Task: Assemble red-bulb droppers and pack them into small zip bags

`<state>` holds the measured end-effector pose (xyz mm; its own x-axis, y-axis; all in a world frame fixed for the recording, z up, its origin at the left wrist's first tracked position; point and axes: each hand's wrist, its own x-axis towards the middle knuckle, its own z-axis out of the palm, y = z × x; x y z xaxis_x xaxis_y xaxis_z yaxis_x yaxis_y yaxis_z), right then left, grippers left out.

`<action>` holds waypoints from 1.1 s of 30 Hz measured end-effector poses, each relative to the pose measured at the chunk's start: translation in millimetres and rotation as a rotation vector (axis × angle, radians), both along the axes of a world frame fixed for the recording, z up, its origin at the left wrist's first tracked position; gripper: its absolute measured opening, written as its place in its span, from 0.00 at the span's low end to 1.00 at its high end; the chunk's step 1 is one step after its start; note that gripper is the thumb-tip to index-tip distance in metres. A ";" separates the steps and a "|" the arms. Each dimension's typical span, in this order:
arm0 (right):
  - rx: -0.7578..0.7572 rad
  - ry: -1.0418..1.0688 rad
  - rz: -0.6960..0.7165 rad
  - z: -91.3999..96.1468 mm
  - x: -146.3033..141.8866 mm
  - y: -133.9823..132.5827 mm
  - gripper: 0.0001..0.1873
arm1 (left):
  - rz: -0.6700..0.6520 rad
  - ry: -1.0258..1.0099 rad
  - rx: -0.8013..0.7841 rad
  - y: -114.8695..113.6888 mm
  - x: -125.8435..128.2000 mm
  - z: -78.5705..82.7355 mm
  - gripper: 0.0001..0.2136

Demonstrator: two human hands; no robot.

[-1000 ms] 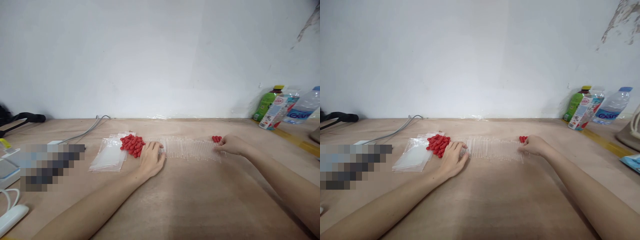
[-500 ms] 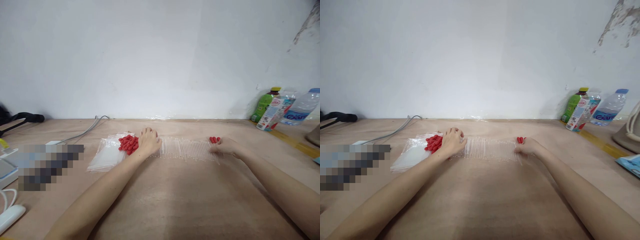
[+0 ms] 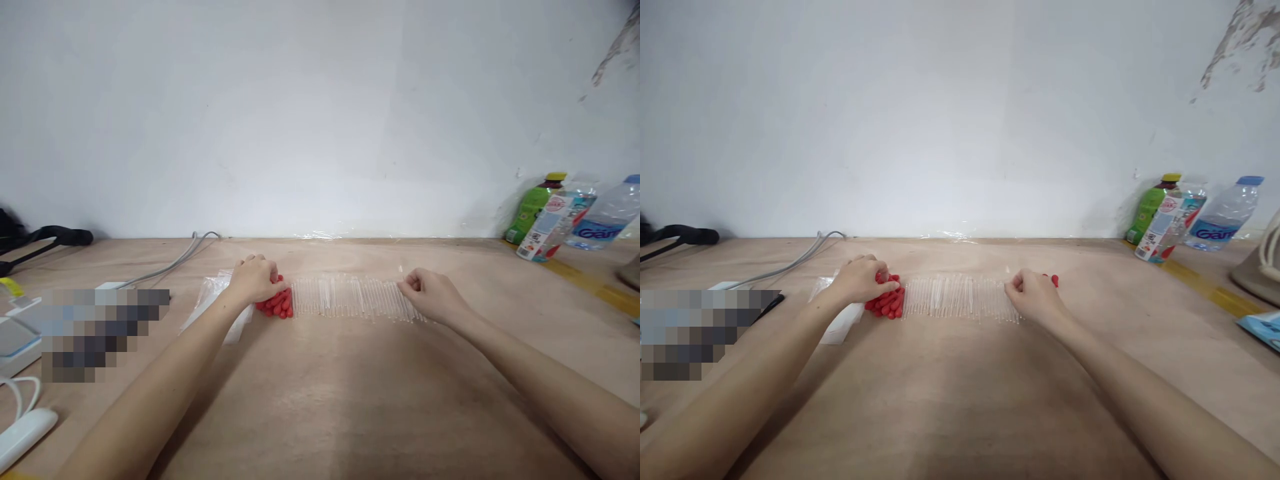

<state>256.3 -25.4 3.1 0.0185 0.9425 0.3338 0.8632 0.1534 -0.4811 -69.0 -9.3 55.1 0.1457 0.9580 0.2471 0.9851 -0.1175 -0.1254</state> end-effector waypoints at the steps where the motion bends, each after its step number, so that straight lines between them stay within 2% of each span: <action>1: 0.053 0.008 0.040 -3.1 -6.8 -4.1 0.10 | 0.004 0.023 -0.010 -4.2 1.5 0.2 0.17; 6: 0.393 -0.055 0.222 -28.6 -21.4 -16.9 0.08 | 0.041 0.118 -0.012 -14.3 9.7 -4.8 0.15; 9: 0.498 -0.063 0.293 -44.0 -18.4 -17.5 0.07 | 0.073 0.129 0.018 -13.7 12.1 -6.8 0.11; 12: 0.555 -0.021 0.306 -52.0 -15.3 -16.8 0.10 | 0.093 0.127 0.052 -15.5 14.5 -2.3 0.10; 14: 0.563 -0.016 0.317 -52.3 -15.6 -17.9 0.11 | 0.015 0.076 0.104 -19.4 18.9 0.9 0.10; 16: 0.547 -0.021 0.344 -50.1 -17.6 -21.0 0.10 | -0.171 -0.054 0.142 -25.1 27.1 -0.9 0.09; 19: 0.503 -0.015 0.412 -46.3 -21.7 -27.6 0.10 | -0.488 -0.278 0.116 -35.7 45.6 -18.5 0.07; 21: 0.488 -0.013 0.454 -45.1 -23.9 -31.5 0.10 | -0.600 -0.327 0.040 -42.7 57.6 -36.7 0.05; 24: 0.478 -0.018 0.488 -45.2 -25.8 -34.7 0.09 | -0.668 -0.362 -0.024 -49.9 68.9 -61.5 0.06; 26: 0.469 -0.022 0.503 -45.4 -26.6 -35.4 0.09 | -0.687 -0.408 -0.024 -51.3 71.7 -71.4 0.05; 30: 0.471 -0.034 0.523 -44.8 -27.7 -35.7 0.09 | -0.716 -0.481 -0.014 -48.5 73.9 -77.8 0.09; 33: 0.471 -0.050 0.545 -43.9 -28.3 -36.4 0.08 | -0.722 -0.534 0.015 -47.0 75.5 -79.0 0.08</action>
<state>228.0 -61.8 -40.9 -0.4395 0.5691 0.6949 0.6240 0.7499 -0.2195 6.5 -56.2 -23.9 0.5734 0.6734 0.4667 0.5992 -0.7331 0.3218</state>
